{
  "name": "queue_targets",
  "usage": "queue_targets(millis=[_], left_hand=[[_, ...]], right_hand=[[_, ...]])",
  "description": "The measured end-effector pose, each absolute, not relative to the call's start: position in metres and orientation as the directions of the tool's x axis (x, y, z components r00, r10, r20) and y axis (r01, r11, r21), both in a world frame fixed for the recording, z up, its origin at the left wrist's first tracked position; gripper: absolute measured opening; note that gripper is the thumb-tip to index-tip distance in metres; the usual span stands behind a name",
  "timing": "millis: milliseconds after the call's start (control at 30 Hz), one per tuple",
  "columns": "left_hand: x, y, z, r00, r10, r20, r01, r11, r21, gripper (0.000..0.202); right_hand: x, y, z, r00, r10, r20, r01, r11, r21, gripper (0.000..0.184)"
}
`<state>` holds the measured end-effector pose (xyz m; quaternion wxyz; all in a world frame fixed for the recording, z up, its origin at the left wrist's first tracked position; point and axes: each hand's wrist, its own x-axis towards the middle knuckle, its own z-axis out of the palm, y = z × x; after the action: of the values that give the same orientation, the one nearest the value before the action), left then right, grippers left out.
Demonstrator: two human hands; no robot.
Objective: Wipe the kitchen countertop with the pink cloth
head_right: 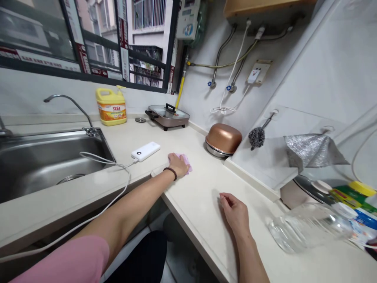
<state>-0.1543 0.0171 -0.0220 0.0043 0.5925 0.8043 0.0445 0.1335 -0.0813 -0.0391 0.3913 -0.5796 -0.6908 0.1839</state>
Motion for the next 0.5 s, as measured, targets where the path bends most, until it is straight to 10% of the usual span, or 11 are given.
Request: queue_targets(millis=[500], left_hand=[[-0.185,0.023,-0.002,-0.103,0.99,0.091,0.937,0.066,0.344,0.078]], right_hand=[[0.136,-0.077,-0.042,-0.037,0.943,0.331,0.693,0.263,-0.671,0.05]])
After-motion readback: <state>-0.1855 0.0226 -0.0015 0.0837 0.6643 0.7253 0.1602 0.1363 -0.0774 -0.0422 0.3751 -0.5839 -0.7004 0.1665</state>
